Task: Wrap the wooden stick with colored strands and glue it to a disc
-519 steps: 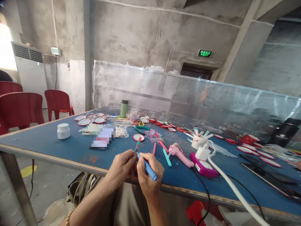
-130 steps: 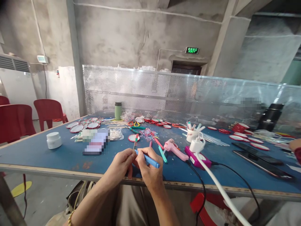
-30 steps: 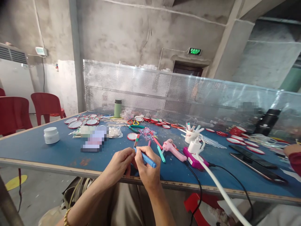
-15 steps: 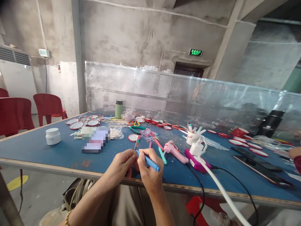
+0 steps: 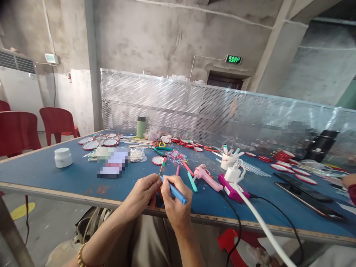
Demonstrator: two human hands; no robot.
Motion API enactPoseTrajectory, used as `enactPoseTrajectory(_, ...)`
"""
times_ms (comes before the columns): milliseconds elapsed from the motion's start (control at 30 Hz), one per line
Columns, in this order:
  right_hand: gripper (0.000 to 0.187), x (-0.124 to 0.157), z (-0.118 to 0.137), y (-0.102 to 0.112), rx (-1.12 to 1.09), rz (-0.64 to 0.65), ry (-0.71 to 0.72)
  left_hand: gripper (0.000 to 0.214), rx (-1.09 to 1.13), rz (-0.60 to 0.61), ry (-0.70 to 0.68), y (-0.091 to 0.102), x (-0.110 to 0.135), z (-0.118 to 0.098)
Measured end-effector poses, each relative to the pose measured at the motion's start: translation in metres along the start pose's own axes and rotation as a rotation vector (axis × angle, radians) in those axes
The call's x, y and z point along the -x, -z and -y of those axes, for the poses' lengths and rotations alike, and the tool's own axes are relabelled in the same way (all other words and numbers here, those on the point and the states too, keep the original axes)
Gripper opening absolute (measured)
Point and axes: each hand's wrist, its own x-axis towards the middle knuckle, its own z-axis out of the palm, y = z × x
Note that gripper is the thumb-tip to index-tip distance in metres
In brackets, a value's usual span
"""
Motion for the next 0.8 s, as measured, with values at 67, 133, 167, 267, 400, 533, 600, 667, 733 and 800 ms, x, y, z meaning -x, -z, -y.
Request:
enactPoseTrajectory(67,0.018,0.0000,-0.0005,-0.0006,0.007,-0.001,0.005,0.037,-0.004,0.003,-0.001,0.0001,0.0003,-0.0006)
enactPoseTrajectory(133,0.018,0.0007,-0.0011,-0.0008,0.010,-0.001,0.002,0.037,-0.008,0.004,-0.006,0.0001,0.0004,-0.0007)
enactPoseTrajectory(167,0.019,0.0012,-0.0013,-0.0008,0.009,-0.002,-0.001,0.037,-0.012,0.004,-0.008,0.0002,0.0003,-0.0005)
enactPoseTrajectory(267,0.021,0.0025,-0.0019,-0.0004,0.014,-0.013,-0.006,0.037,-0.009,0.006,-0.012,0.0004,-0.0003,0.0001)
enactPoseTrajectory(400,0.018,0.0031,-0.0022,-0.0005,0.016,-0.025,0.001,0.035,0.003,0.006,-0.024,0.0003,-0.0007,0.0008)
enactPoseTrajectory(533,0.016,0.0028,-0.0029,-0.0015,-0.004,-0.010,0.003,0.035,-0.033,-0.007,-0.024,-0.0003,0.0003,0.0001)
enactPoseTrajectory(600,0.016,0.0025,-0.0030,-0.0020,-0.007,-0.006,0.011,0.035,-0.050,-0.015,-0.020,-0.0005,0.0007,-0.0010)
enactPoseTrajectory(667,0.016,0.0019,-0.0027,-0.0024,-0.004,-0.011,0.028,0.035,-0.059,-0.017,-0.017,-0.0006,0.0006,-0.0023)
enactPoseTrajectory(733,0.015,0.0013,-0.0021,-0.0026,-0.003,-0.019,0.042,0.035,-0.064,-0.013,-0.015,-0.0006,0.0003,-0.0032)
enactPoseTrajectory(800,0.016,0.0012,-0.0017,-0.0025,-0.002,-0.020,0.040,0.036,-0.067,-0.011,-0.013,-0.0006,-0.0002,-0.0033)
